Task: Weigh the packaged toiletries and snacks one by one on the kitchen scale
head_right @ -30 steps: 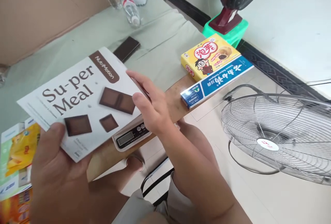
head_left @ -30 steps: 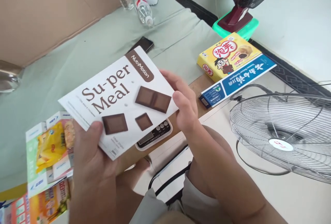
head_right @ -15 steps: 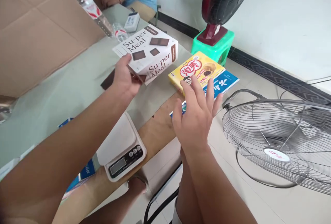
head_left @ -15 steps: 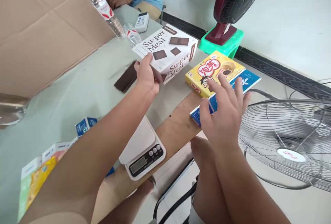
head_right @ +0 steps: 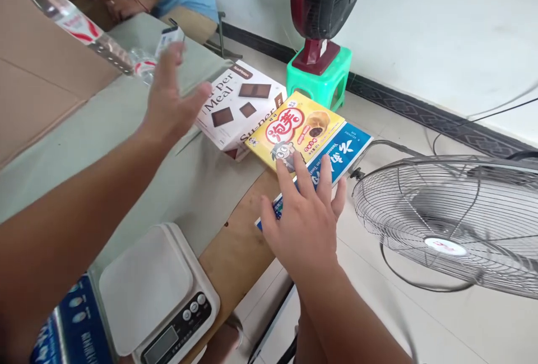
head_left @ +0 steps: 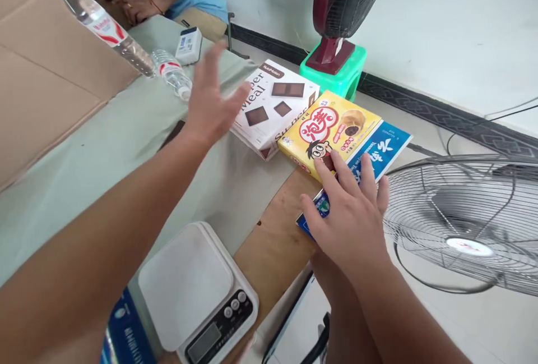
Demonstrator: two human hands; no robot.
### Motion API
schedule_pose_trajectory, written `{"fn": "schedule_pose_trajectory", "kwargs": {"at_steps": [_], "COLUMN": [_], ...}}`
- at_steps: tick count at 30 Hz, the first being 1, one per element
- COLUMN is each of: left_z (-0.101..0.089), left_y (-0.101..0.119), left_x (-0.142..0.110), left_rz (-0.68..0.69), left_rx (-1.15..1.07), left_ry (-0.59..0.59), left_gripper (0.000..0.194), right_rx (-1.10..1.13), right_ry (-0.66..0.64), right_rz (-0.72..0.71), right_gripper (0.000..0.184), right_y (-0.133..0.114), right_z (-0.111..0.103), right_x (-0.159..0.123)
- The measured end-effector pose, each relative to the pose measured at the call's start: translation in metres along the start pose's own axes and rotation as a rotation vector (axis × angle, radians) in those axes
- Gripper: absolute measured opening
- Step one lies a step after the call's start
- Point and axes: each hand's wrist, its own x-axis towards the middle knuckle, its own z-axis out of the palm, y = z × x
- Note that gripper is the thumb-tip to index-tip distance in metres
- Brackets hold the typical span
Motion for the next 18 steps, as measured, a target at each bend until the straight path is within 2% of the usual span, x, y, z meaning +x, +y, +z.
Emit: {"fn": "schedule_pose_trajectory", "kwargs": {"at_steps": [2,3,6,8,12,16,17,18], "left_z": [0.007,0.012,0.026,0.032,0.042,0.049,0.05,0.051], "left_y": [-0.004,-0.006,-0.01,-0.007,-0.001,-0.01,-0.013,-0.016], "left_x": [0.017,0.023,0.028,0.029,0.036,0.043,0.044,0.044], "left_rz": [-0.004,-0.04,-0.161,-0.187,-0.153,-0.149,-0.134,-0.102], "left_rx": [0.116,0.099,-0.044,-0.061,-0.021,0.035,0.042,0.012], "left_ry": [-0.199,-0.239,-0.197,-0.197,-0.207,-0.203,-0.192,-0.124], "left_gripper": [0.073,0.067,0.047,0.038,0.031,0.024,0.024,0.027], "right_rx": [-0.018,-0.022,-0.017,-0.01,-0.004,0.014,0.022,0.031], "right_ry": [-0.019,-0.027,-0.033,-0.031,-0.04,-0.034,-0.029,-0.023], "right_rz": [-0.005,-0.008,-0.017,-0.022,-0.051,-0.033,-0.02,-0.009], "right_gripper": [0.053,0.054,0.055,0.055,0.055,0.053,0.052,0.051], "right_y": [0.0,0.001,0.002,0.004,0.009,0.008,0.007,0.006], "right_z": [-0.001,-0.001,-0.001,0.0,0.003,0.003,0.002,0.002], "right_x": [0.0,0.0,0.0,0.001,0.001,0.001,0.001,0.001]}}
